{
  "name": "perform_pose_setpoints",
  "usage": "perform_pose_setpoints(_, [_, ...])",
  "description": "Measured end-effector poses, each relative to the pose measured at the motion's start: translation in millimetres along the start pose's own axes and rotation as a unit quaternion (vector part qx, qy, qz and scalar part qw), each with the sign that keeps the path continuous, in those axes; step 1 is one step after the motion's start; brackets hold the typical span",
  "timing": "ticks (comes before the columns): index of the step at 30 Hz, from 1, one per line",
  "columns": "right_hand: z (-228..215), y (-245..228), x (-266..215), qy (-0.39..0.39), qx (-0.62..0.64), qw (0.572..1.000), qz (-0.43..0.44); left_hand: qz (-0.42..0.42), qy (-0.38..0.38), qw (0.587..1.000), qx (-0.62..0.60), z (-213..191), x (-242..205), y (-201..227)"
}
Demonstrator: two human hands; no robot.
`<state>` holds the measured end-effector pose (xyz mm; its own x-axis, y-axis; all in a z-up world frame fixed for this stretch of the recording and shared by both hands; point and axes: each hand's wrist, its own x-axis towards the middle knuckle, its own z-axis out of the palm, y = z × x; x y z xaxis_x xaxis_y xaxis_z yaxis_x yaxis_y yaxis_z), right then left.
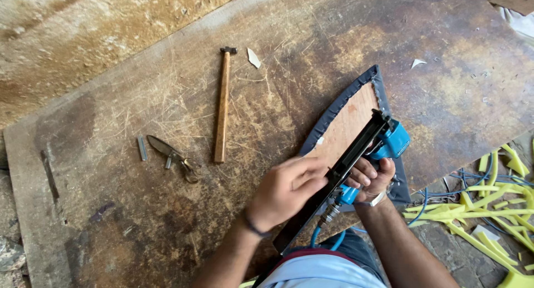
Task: The person staples a dark fabric onto a curved wooden board using a pneumatic staple gun. They repeatedly pull the fabric taut, staple along the edges, and trim excess material with scissors. The person also uses a hammer to flatten staples and flips the board to work on different sides.
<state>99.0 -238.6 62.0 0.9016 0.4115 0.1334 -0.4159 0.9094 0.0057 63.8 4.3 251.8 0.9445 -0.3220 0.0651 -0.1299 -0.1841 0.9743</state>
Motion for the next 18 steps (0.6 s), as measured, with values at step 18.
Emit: perform_pose_setpoints(18, [88,8,21,0.078,-0.129,0.984,0.095,-0.101,0.011,0.952,-0.289,44,17,-39])
